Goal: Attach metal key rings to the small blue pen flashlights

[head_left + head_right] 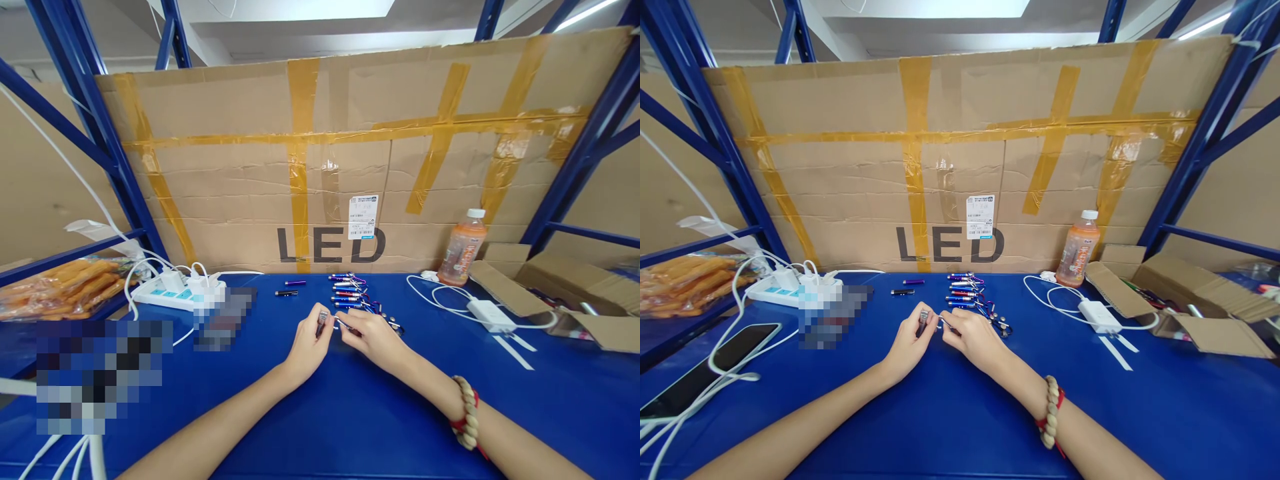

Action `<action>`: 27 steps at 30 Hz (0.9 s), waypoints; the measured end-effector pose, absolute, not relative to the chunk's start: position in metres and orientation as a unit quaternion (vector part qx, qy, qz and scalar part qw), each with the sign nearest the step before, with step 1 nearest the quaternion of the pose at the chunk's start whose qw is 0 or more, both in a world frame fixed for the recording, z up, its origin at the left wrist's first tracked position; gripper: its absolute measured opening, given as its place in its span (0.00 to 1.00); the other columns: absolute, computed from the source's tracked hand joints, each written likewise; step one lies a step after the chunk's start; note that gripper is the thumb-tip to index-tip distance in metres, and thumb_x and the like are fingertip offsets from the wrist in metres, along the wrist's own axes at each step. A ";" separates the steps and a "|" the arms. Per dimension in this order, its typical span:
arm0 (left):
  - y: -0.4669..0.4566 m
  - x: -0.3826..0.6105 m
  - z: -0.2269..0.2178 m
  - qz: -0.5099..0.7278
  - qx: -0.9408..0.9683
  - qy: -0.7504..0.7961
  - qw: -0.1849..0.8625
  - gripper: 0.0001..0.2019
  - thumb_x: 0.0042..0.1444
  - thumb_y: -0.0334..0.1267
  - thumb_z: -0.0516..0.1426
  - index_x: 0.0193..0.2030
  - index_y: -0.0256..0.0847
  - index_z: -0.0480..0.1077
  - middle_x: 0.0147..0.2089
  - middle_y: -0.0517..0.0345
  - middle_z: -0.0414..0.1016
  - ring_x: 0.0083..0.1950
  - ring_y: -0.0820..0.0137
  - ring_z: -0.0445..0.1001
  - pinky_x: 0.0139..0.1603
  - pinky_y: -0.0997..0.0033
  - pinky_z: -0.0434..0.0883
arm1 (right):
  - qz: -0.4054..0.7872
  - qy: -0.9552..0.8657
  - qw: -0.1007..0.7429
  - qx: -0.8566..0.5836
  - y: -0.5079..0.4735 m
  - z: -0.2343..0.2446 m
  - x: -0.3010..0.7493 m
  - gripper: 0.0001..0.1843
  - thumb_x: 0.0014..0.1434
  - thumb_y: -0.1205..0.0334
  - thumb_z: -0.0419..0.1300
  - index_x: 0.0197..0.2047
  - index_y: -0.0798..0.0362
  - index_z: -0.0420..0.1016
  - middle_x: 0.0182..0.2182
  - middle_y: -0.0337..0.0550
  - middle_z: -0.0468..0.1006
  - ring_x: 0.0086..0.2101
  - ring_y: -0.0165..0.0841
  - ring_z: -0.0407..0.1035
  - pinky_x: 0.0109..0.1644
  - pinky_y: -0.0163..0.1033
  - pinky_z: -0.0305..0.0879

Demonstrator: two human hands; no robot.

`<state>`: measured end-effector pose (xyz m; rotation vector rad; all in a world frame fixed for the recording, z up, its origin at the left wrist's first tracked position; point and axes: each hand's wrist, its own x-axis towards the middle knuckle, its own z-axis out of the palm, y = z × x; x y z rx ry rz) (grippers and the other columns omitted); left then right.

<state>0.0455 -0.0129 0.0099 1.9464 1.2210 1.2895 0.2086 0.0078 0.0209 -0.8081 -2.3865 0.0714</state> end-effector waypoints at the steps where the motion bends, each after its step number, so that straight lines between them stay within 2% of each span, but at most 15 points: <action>1: -0.013 0.046 0.010 0.473 0.715 0.447 0.256 0.12 0.60 0.44 0.45 0.31 0.38 0.53 0.26 0.63 0.56 0.26 0.77 0.56 0.28 0.77 0.57 | 0.023 -0.899 0.313 -0.306 0.009 0.021 0.209 0.11 0.64 0.67 0.47 0.37 0.57 0.69 0.24 0.40 0.65 0.25 0.29 0.61 0.29 0.33 0.58; 4: -0.014 0.046 0.012 0.471 0.713 0.446 0.264 0.10 0.61 0.44 0.44 0.37 0.39 0.54 0.31 0.61 0.60 0.31 0.75 0.60 0.34 0.75 0.60 | 0.024 -0.878 0.360 -0.314 0.011 0.022 0.211 0.13 0.65 0.64 0.45 0.41 0.56 0.70 0.28 0.43 0.69 0.29 0.31 0.65 0.33 0.34 0.62; 6: -0.015 0.046 0.013 0.462 0.715 0.450 0.270 0.10 0.62 0.45 0.43 0.40 0.39 0.54 0.32 0.60 0.60 0.32 0.74 0.61 0.36 0.74 0.61 | 0.027 -0.859 0.399 -0.319 0.011 0.023 0.213 0.15 0.66 0.62 0.44 0.45 0.56 0.71 0.34 0.45 0.71 0.34 0.32 0.67 0.39 0.35 0.65; 9: -0.014 0.046 0.013 0.446 0.736 0.431 0.271 0.11 0.62 0.44 0.42 0.40 0.39 0.57 0.35 0.58 0.62 0.35 0.72 0.62 0.40 0.72 0.61 | 0.013 -0.845 0.433 -0.313 0.009 0.024 0.215 0.17 0.68 0.60 0.44 0.49 0.55 0.70 0.39 0.46 0.71 0.39 0.32 0.67 0.45 0.35 0.65; 13: -0.012 0.045 0.010 0.448 0.767 0.387 0.246 0.12 0.63 0.42 0.44 0.36 0.38 0.62 0.38 0.55 0.64 0.40 0.70 0.63 0.44 0.72 0.61 | -0.027 -0.851 0.437 -0.290 0.008 0.025 0.214 0.18 0.69 0.58 0.44 0.51 0.56 0.69 0.40 0.46 0.71 0.40 0.31 0.67 0.42 0.33 0.67; 17: -0.011 0.045 0.009 0.444 0.782 0.363 0.243 0.13 0.64 0.41 0.43 0.38 0.37 0.64 0.38 0.53 0.64 0.42 0.70 0.64 0.46 0.72 0.62 | -0.046 -0.855 0.433 -0.282 0.007 0.024 0.212 0.18 0.69 0.59 0.43 0.51 0.57 0.69 0.38 0.46 0.71 0.39 0.31 0.67 0.40 0.33 0.68; 23: -0.012 0.045 0.010 0.452 0.773 0.369 0.248 0.14 0.64 0.41 0.42 0.32 0.36 0.61 0.35 0.53 0.63 0.37 0.71 0.63 0.41 0.72 0.62 | -0.048 -0.862 0.422 -0.275 0.006 0.022 0.211 0.18 0.69 0.59 0.42 0.52 0.53 0.69 0.38 0.45 0.71 0.38 0.31 0.68 0.36 0.32 0.68; 27: -0.013 0.045 0.011 0.457 0.761 0.378 0.264 0.16 0.64 0.43 0.41 0.31 0.36 0.60 0.33 0.54 0.63 0.37 0.71 0.64 0.42 0.72 0.63 | -0.054 -0.859 0.433 -0.267 0.009 0.021 0.212 0.18 0.69 0.59 0.42 0.52 0.55 0.69 0.38 0.45 0.71 0.38 0.30 0.68 0.36 0.32 0.67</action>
